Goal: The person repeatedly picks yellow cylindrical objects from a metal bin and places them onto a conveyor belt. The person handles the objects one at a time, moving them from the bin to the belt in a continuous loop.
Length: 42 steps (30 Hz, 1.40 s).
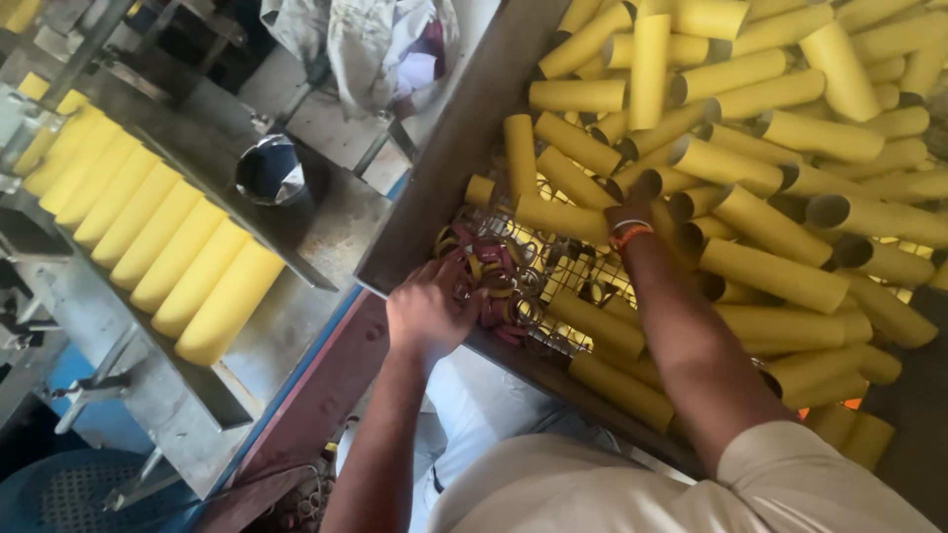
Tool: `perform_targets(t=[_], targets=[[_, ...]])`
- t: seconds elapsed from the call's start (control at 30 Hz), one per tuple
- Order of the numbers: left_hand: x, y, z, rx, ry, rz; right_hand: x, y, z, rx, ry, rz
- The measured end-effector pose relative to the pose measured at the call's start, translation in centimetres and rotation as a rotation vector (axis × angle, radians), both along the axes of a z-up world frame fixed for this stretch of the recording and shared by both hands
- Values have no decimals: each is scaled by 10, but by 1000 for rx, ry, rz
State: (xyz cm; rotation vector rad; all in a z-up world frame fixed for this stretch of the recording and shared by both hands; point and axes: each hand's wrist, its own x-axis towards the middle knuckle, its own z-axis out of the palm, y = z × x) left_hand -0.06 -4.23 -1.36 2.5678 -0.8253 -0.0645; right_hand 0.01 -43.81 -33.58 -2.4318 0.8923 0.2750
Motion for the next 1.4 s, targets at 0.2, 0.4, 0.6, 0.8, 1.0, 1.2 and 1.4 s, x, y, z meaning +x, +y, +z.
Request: perform_targets(t=[0.2, 0.4, 0.6, 0.8, 1.0, 1.2, 1.4], targets=[[1, -1, 2, -40, -138, -41, 12, 49, -1, 35, 126, 223], [0, 3, -3, 58, 67, -11, -5, 75, -4, 187, 178, 181], [1, 4, -9, 21, -68, -39, 9, 78, 11, 205, 69, 89], [0, 4, -15, -42, 5, -27, -1, 43, 81, 221, -287, -146], [-6, 7, -28, -170, -126, -40, -25, 15, 233, 299, -642, -164], [-17, 28, -3, -401, 0, -25, -6, 85, 354, 536, -895, 260], [-10, 79, 34, -340, -533, 287, 23, 237, 378, 932, -961, 454]])
